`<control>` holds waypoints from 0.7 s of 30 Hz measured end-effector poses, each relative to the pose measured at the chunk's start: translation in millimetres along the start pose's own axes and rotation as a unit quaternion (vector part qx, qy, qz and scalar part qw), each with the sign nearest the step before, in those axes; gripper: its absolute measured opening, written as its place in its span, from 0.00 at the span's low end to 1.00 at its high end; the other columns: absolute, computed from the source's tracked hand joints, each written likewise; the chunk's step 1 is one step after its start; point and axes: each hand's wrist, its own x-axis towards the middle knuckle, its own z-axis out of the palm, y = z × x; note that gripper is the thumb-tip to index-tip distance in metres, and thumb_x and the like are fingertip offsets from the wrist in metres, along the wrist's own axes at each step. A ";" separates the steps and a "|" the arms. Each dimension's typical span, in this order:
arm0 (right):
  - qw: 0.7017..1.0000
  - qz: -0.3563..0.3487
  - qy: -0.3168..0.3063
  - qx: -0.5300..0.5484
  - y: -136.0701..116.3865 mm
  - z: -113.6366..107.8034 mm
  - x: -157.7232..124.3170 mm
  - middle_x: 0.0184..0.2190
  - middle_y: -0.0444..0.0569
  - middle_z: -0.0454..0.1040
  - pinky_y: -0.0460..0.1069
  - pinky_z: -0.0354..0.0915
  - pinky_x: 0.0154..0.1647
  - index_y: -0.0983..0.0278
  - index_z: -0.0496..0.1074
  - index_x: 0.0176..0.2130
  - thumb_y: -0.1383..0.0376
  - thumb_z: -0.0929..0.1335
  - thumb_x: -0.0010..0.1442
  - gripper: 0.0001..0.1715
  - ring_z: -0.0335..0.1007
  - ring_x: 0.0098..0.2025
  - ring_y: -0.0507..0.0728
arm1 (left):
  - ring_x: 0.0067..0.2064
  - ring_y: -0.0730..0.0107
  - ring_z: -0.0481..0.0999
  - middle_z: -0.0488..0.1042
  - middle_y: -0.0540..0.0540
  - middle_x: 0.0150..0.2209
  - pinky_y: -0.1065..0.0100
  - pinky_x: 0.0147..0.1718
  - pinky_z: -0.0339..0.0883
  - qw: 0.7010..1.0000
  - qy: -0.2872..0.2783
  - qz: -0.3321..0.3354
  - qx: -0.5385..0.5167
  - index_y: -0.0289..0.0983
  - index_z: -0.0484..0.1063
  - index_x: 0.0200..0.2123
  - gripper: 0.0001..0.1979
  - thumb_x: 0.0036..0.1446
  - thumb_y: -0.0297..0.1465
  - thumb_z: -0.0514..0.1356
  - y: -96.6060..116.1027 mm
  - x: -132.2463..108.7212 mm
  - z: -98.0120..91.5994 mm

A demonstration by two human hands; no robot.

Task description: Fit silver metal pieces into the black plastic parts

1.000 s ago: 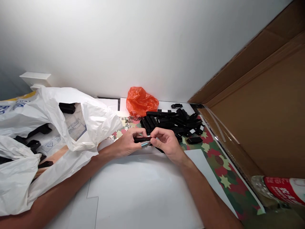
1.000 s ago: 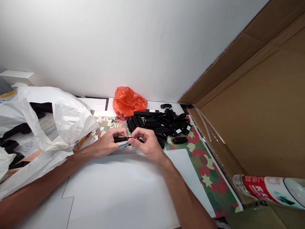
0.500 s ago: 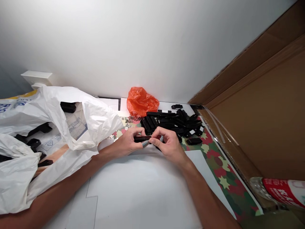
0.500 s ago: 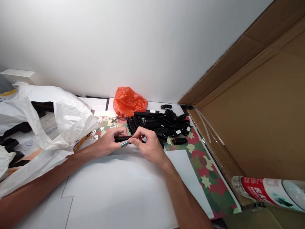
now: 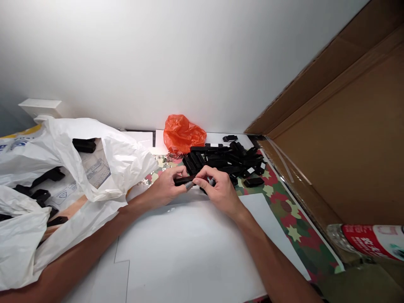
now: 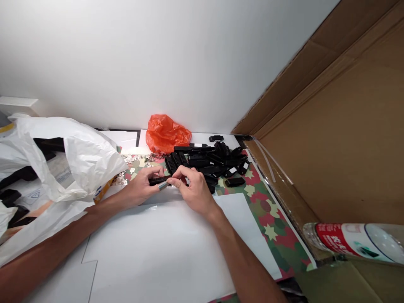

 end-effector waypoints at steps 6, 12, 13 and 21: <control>0.999 -0.024 0.042 -0.012 -0.5 2.2 0.6 0.27 0.43 0.77 0.50 0.61 0.39 0.60 0.75 0.33 0.56 0.68 0.70 0.15 0.65 0.31 0.55 | 0.26 0.78 0.57 0.62 0.54 0.27 0.73 0.25 0.50 0.998 0.030 -0.012 -0.060 0.37 0.62 0.29 0.15 0.58 0.36 0.66 -3.3 2.1 1.3; 0.996 -0.025 0.079 -0.027 5.7 4.8 0.4 0.26 0.43 0.76 0.49 0.61 0.38 0.60 0.74 0.32 0.59 0.66 0.71 0.16 0.66 0.31 0.55 | 0.20 0.82 0.49 0.54 0.59 0.23 0.76 0.19 0.45 0.980 0.049 -0.067 -0.179 0.39 0.63 0.34 0.15 0.62 0.41 0.63 -5.2 4.3 0.8; 0.996 -0.028 0.079 -0.033 5.9 5.3 0.3 0.26 0.43 0.76 0.49 0.61 0.37 0.60 0.74 0.31 0.60 0.66 0.71 0.16 0.65 0.31 0.55 | 0.20 0.82 0.49 0.54 0.59 0.23 0.76 0.19 0.45 0.979 0.047 -0.070 -0.187 0.39 0.63 0.34 0.15 0.62 0.41 0.63 -5.0 4.2 0.8; 0.991 -0.072 0.070 -0.089 3.5 9.8 -0.5 0.24 0.42 0.75 0.50 0.61 0.38 0.60 0.71 0.29 0.63 0.66 0.71 0.16 0.67 0.28 0.54 | 0.21 0.83 0.50 0.52 0.59 0.26 0.77 0.19 0.45 0.971 0.042 -0.079 -0.220 0.40 0.64 0.37 0.11 0.62 0.38 0.63 -5.3 2.5 1.4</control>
